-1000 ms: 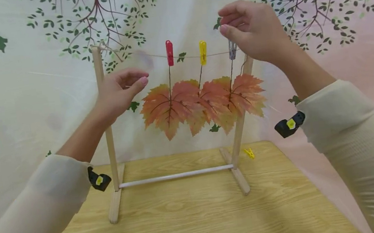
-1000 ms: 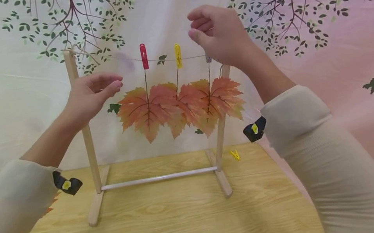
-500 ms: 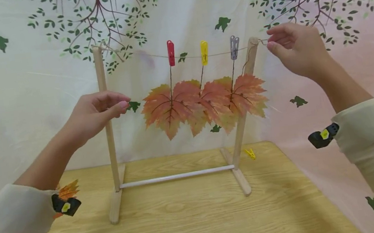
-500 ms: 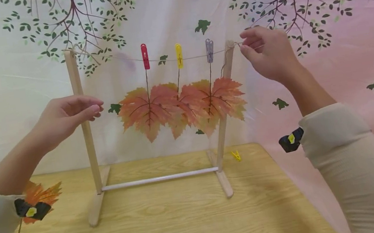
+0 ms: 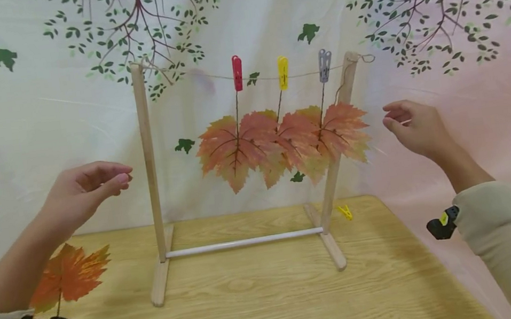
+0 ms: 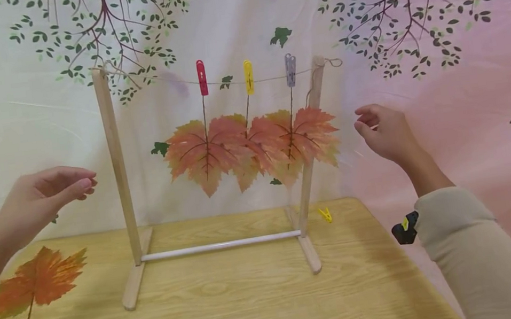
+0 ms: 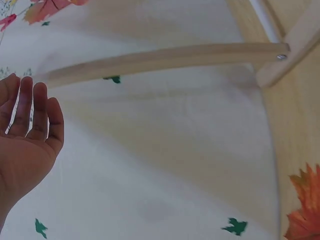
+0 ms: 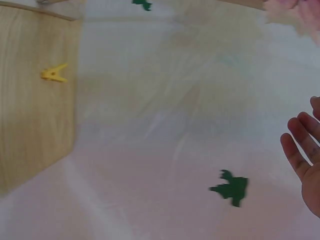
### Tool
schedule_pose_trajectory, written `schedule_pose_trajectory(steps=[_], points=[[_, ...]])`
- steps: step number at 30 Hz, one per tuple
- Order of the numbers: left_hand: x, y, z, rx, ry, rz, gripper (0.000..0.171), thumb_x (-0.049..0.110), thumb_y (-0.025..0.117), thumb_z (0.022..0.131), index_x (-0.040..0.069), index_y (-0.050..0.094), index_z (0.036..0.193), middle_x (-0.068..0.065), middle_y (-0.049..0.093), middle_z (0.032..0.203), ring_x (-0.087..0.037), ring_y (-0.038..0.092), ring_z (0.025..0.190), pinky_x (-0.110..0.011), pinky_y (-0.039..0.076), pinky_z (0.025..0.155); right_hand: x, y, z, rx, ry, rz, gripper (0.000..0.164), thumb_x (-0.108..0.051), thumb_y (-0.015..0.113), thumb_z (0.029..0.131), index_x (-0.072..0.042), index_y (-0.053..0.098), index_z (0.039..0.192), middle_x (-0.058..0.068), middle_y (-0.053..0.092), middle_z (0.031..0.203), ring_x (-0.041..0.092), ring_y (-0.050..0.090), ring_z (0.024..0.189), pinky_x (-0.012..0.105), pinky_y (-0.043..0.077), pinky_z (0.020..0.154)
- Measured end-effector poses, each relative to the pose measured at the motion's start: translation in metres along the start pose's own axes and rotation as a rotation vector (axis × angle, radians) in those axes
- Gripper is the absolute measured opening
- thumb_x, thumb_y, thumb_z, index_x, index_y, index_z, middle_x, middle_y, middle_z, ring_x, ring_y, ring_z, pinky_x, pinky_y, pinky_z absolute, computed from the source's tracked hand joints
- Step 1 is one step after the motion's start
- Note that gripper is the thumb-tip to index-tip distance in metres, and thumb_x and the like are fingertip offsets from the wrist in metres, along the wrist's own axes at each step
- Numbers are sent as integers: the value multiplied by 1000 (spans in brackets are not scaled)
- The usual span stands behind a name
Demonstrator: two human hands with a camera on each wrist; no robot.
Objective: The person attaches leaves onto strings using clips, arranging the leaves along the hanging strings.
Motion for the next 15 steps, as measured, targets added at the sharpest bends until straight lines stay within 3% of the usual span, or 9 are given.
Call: schedule_pose_trajectory(steps=[2, 4, 6, 12, 15], points=[[-13, -4, -9, 2, -22, 14, 33, 31, 64, 103, 9, 67, 128, 19, 72, 108, -3, 67, 96, -12, 52, 80, 8, 12, -4, -18, 13, 9, 40, -25, 57, 106, 2, 59, 134, 29, 68, 118, 46, 66, 103, 34, 58, 76], [-28, -6, -17, 2, -35, 34, 33, 30, 64, 103, 9, 67, 128, 20, 71, 109, -1, 66, 95, -11, 52, 79, 15, 25, -9, -38, 17, 14, 39, -23, 58, 106, 3, 58, 134, 29, 68, 118, 47, 66, 103, 52, 57, 80], [-43, -7, -26, -1, -41, 62, 32, 30, 64, 103, 9, 67, 128, 19, 71, 108, 0, 66, 93, -13, 52, 76, 20, 37, -14, -57, 15, 31, 38, -20, 58, 105, 5, 58, 134, 30, 68, 117, 48, 66, 103, 61, 54, 83], [-87, -5, -51, -12, -79, 162, 32, 34, 63, 104, 12, 70, 126, 9, 74, 108, 1, 62, 90, -22, 51, 68, 34, 72, -32, -125, 19, 57, 41, -22, 57, 106, 7, 56, 135, 29, 68, 115, 47, 66, 102, 61, 55, 81], [-107, -4, -63, -24, -92, 186, 32, 34, 61, 105, 11, 70, 126, 1, 75, 109, 6, 60, 90, -20, 51, 70, 41, 89, -40, -151, 21, 58, 41, -20, 58, 106, 8, 55, 134, 29, 67, 114, 46, 66, 102, 61, 55, 82]])
Point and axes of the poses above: each hand's wrist, its own z-axis towards the middle knuckle, its own y-axis out of the palm, x = y × z, the point moved 7 cm from there along z, towards the middle knuckle
